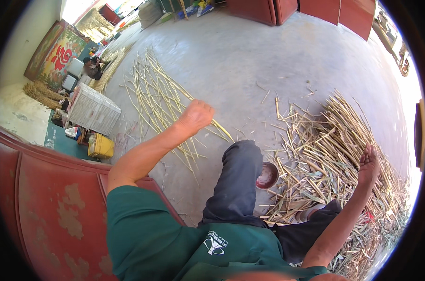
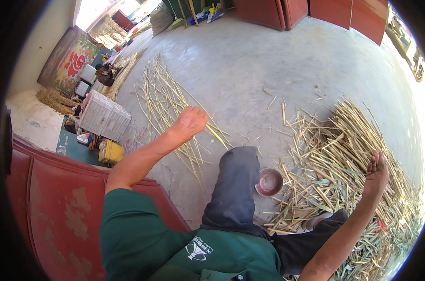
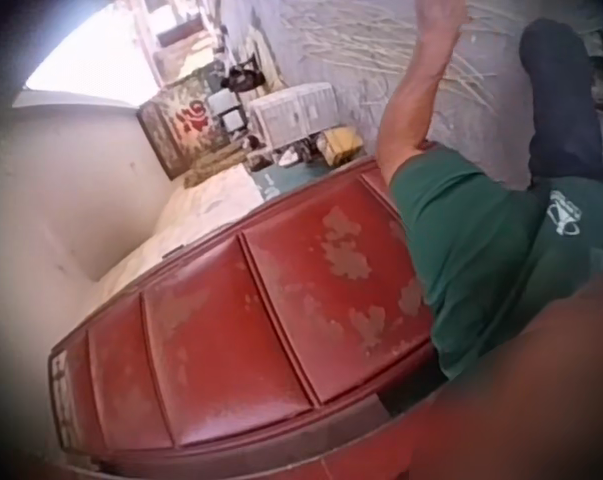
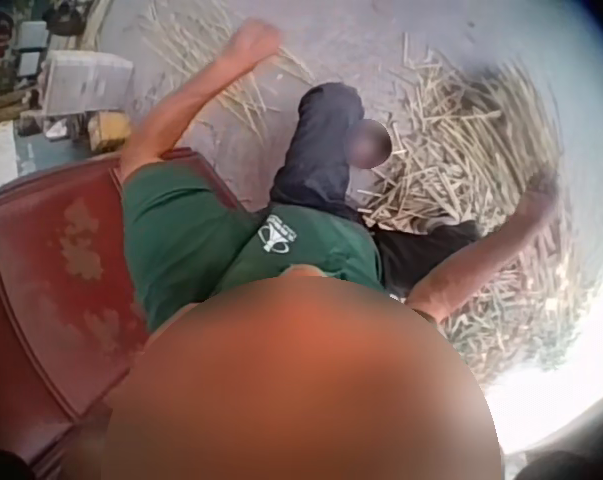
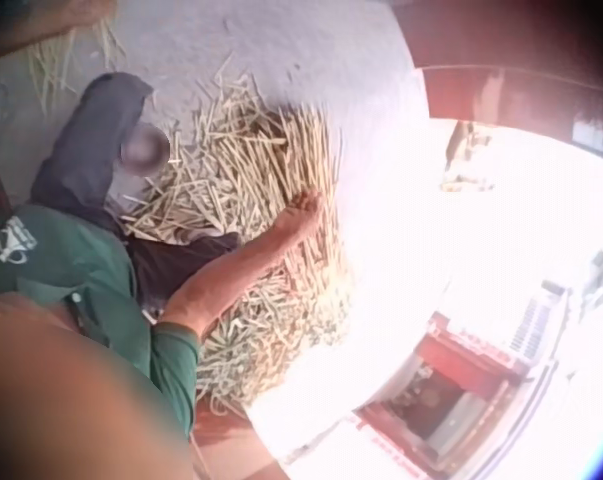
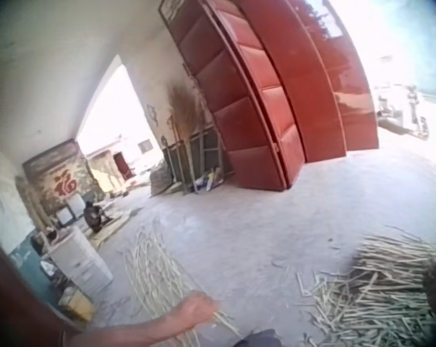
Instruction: The person sits on the floor and repeatedly strips outer layers from dried plant stalks by hand, separating the core from the fibrous sheath. The stripped cores are placed to the left, while the discarded sheaths accumulate to the right.
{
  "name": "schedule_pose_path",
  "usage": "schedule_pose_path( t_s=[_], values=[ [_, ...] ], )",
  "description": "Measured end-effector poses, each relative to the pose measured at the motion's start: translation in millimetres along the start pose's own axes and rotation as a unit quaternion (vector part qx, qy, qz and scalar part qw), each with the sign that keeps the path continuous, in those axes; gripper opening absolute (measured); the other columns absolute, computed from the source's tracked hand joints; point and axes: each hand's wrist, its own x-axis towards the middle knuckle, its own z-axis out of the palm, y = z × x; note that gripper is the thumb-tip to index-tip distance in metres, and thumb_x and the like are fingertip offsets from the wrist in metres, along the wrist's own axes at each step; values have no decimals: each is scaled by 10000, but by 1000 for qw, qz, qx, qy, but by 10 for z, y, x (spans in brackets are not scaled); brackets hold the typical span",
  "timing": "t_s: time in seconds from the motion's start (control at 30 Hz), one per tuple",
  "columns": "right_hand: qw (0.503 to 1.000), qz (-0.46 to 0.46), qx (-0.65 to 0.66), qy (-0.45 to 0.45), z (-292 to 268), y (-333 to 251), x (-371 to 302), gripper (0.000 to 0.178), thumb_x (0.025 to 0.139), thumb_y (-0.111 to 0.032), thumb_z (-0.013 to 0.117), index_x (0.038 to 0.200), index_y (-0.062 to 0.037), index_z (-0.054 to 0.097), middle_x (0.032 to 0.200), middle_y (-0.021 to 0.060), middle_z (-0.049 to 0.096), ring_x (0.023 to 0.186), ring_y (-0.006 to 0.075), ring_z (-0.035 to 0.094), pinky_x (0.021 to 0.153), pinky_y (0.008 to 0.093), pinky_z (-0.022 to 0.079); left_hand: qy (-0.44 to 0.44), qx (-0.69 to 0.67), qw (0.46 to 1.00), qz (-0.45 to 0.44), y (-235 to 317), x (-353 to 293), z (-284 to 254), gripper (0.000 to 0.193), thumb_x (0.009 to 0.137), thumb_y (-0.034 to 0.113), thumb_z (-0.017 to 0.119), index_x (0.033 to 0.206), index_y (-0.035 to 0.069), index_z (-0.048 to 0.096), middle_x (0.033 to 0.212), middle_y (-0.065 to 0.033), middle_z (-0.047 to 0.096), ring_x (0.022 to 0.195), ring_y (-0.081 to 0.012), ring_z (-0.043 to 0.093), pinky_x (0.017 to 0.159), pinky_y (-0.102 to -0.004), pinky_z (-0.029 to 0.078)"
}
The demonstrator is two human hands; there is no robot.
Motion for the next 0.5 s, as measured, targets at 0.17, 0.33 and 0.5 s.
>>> schedule_pose_path(
  t_s=[0.17, 0.33, 0.5],
  values=[
    [999, -7, -41, -16, 178, 69, -72, 416, 996, -224, 679, 1320, 17, 578, 1171, 125, 719, 913, 106, 687, 733, 200, 549, -52, -54, 997, 4, -199, -440, 814, 195, 650, 37, 710, 811, 98, 618, 763, -59, 637, 838, -246, 638, 729, -379, 493],
    [995, -21, -94, -28, 252, 58, -158, 417, 994, -213, 681, 1325, 18, 574, 1168, 135, 718, 907, 120, 686, 727, 206, 545, -317, -111, 938, 79, 100, -1191, 1672, 182, 676, 44, 705, 839, 103, 649, 804, -85, 694, 871, -314, 695, 703, -450, 522],
    [991, -19, -134, 13, 255, 107, -34, 379, 1002, -191, 663, 1307, 18, 579, 1155, 128, 717, 891, 130, 680, 719, 206, 536, -263, -269, 925, 53, 568, -1218, 1901, 230, 711, 64, 682, 939, 101, 686, 867, -127, 705, 881, -368, 687, 719, -483, 530]
  ],
)
